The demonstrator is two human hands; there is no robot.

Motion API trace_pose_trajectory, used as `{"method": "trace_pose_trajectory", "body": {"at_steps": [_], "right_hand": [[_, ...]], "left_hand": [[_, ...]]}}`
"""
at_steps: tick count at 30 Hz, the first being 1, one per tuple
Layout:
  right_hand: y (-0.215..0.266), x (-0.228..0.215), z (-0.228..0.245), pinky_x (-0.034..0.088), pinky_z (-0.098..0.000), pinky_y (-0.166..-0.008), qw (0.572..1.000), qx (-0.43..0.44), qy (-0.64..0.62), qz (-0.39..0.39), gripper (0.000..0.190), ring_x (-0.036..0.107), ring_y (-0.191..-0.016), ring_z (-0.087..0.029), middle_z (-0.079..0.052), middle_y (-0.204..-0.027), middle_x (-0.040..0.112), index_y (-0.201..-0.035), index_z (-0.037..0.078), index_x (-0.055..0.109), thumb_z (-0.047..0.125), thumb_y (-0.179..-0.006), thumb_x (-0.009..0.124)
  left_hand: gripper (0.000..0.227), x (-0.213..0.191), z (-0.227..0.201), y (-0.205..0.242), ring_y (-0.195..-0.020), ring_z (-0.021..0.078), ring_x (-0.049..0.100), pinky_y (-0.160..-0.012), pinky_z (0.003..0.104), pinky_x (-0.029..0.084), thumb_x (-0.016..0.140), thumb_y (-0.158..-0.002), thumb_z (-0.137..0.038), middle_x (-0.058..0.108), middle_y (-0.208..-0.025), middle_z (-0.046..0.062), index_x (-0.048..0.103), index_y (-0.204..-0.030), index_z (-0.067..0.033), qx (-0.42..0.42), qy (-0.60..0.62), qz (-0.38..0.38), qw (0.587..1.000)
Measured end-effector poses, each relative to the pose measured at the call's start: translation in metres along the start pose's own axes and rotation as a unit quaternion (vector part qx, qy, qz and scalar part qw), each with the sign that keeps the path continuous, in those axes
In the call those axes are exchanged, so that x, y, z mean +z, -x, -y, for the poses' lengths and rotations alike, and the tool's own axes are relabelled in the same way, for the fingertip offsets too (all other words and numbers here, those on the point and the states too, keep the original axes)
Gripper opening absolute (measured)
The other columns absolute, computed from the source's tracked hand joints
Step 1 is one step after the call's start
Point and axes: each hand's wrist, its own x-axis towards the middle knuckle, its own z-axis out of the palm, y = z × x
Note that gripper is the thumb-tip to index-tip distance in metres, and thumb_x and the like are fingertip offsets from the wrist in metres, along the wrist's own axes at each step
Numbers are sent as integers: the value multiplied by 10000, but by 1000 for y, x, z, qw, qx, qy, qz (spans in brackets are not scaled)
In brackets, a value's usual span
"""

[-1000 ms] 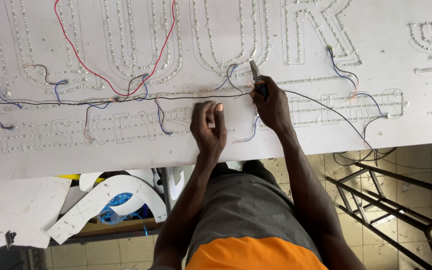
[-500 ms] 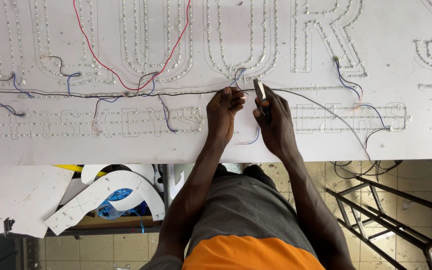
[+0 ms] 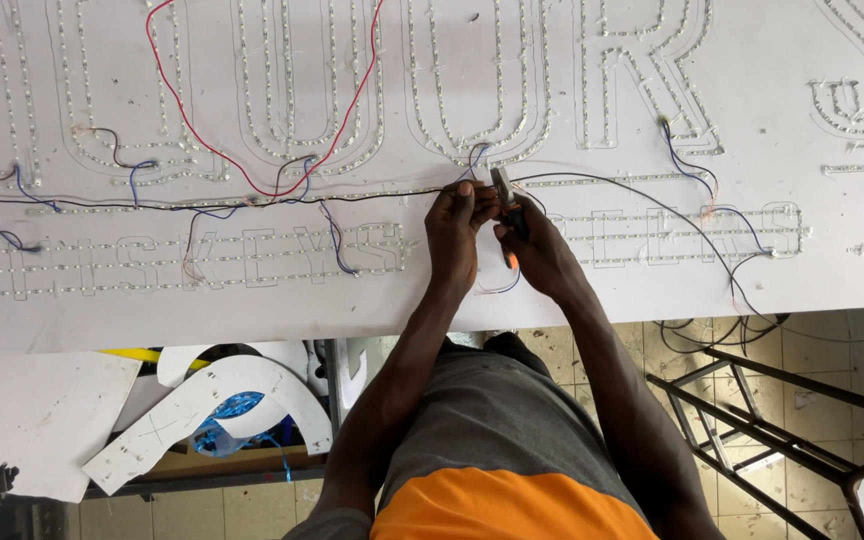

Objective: The person connects wires to LED strips mounted on a white board with letter outlines. They use pliers to strip wire ends and twist connections between different colored wires. The person works methodically across multiple connection points on the board.

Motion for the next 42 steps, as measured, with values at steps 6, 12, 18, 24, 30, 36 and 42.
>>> {"method": "trace_pose_trajectory", "body": {"at_steps": [6,12,18,24,30,36,42], "right_hand": [[18,-3,63,482,-716,-1098,996,1,83,-14,654,677,-1354,-548,-281,-1459,736,-1728,90,426,364,-1155,584],[6,0,51,479,-745,-1074,994,-45,98,-21,571,651,-1322,-589,-297,-1381,726,-1678,89,456,344,-1183,580],[-38,10,-17,578,-323,-594,991,-53,-120,31,470,761,-873,-278,-138,-953,697,-1401,128,612,252,-974,767],[-33,10,-2,611,-401,-706,991,-49,-91,82,534,738,-794,-254,-115,-912,669,-1399,136,651,140,-872,735],[-47,49,-9,507,-336,-662,977,-51,-188,-84,355,627,-819,-208,-95,-912,592,-1344,94,696,136,-993,729],[-43,63,-6,451,-334,-654,951,-45,-261,-159,344,558,-804,-187,-115,-908,572,-1335,60,668,106,-995,693],[-29,63,7,467,-297,-689,943,-53,-294,-148,558,559,-796,-135,-52,-995,536,-1403,83,585,4,-850,582]], "left_hand": [[329,11,-9,8,-1118,261,792,-1041,404,681,689,-1194,-308,790,-1164,175,750,-1249,11,32,-30,-13,999],[310,13,-6,7,-1121,245,776,-1048,398,673,686,-1201,-280,774,-1158,161,752,-1239,20,39,-20,-22,999],[470,1,5,2,-1325,228,741,-1099,287,636,642,-1224,-376,767,-1424,129,646,-1544,-32,97,181,46,978],[351,8,1,-17,-754,150,632,-639,262,531,541,-1245,-407,526,-770,-31,659,-1406,-118,114,232,28,966],[336,9,8,-41,-483,128,367,-444,267,262,489,-1247,-345,294,-661,-56,660,-1105,-94,135,199,-98,966],[347,-3,30,-61,-454,126,337,-434,282,256,464,-1252,-302,280,-652,-45,656,-1070,-79,163,188,-127,960],[325,-7,40,-70,-657,219,628,-521,279,406,526,-1242,-362,487,-709,19,692,-1205,-86,156,270,-93,945]]}}
